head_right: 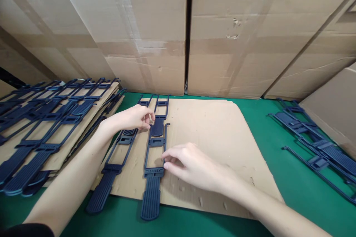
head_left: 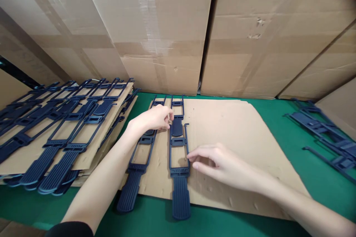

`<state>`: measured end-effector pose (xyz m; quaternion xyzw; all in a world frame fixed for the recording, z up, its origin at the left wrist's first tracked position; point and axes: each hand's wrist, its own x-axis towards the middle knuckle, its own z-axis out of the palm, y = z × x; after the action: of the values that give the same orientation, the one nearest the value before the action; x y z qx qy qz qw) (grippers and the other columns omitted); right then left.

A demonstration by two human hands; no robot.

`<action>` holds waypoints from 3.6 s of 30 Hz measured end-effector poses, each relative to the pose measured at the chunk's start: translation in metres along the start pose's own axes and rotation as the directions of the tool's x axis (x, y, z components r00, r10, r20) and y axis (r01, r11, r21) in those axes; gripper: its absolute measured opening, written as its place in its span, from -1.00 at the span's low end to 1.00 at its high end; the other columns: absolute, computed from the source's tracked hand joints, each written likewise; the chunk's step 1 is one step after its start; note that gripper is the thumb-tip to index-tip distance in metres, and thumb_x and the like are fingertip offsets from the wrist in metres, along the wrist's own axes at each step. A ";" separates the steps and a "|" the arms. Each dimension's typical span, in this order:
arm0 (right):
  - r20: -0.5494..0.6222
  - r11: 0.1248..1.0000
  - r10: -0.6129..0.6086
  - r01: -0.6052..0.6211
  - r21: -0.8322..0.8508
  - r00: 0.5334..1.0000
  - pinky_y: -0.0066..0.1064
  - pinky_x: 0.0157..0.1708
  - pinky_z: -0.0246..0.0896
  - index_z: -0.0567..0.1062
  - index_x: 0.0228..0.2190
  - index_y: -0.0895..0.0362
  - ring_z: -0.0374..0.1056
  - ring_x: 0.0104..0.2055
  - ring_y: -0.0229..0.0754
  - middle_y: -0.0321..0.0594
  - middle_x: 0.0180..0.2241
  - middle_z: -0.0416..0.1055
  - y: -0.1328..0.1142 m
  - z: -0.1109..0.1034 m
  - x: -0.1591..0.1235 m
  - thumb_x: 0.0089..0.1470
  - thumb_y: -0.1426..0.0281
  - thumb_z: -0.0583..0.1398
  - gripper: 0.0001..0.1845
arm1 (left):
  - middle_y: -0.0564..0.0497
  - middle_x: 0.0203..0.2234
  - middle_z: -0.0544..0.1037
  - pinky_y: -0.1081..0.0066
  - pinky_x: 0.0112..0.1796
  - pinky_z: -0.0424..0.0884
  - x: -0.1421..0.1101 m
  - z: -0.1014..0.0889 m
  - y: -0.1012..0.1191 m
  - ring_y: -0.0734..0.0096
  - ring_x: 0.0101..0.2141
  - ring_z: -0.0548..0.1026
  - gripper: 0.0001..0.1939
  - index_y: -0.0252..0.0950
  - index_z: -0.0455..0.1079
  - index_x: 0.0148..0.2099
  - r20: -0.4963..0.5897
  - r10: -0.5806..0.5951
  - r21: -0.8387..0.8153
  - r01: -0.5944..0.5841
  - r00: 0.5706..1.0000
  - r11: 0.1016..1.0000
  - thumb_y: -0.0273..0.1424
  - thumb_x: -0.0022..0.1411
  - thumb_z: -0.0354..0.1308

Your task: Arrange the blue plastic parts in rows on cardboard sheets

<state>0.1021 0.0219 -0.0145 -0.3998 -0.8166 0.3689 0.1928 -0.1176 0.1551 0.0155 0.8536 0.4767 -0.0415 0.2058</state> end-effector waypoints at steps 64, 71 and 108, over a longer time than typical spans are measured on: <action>-0.201 0.882 -0.025 -0.073 -0.466 0.979 -0.04 0.26 -0.31 0.12 0.20 0.42 -0.38 0.33 0.17 0.24 0.28 -0.22 0.020 0.039 0.097 0.12 -0.11 -0.09 -0.08 | -0.24 0.17 0.23 0.43 0.09 0.20 -0.005 -0.020 -0.022 0.19 0.13 0.28 -0.11 -0.43 0.11 0.25 0.138 -0.171 0.230 0.136 0.976 0.964 -0.40 -0.13 0.36; -0.199 0.882 -0.030 -0.067 -0.466 0.980 -0.05 0.26 -0.31 0.10 0.20 0.44 -0.39 0.33 0.17 0.25 0.28 -0.23 0.017 0.041 0.101 0.13 -0.09 -0.09 -0.08 | -0.17 0.16 0.26 0.45 0.05 0.23 -0.007 -0.020 -0.023 0.23 0.12 0.30 -0.10 -0.31 0.12 0.25 0.118 -0.161 0.200 0.135 0.980 0.970 -0.45 -0.16 0.34; -0.758 0.231 0.585 -0.956 -0.184 0.287 0.00 -0.12 0.09 0.38 0.03 0.13 0.21 0.03 0.29 0.31 -0.06 0.25 0.151 -0.109 -0.231 -0.03 -0.21 -0.02 -0.18 | -0.18 0.28 -0.01 0.40 0.19 -0.01 0.008 -0.003 -0.011 0.21 0.24 0.05 0.01 -0.41 -0.15 0.35 0.129 0.043 0.188 -0.067 0.991 0.980 -0.27 -0.07 0.23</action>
<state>0.3854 -0.0513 -0.0622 -0.8897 -0.4541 -0.0091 0.0461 -0.1224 0.1679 0.0127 0.8782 0.4329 -0.1346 0.1527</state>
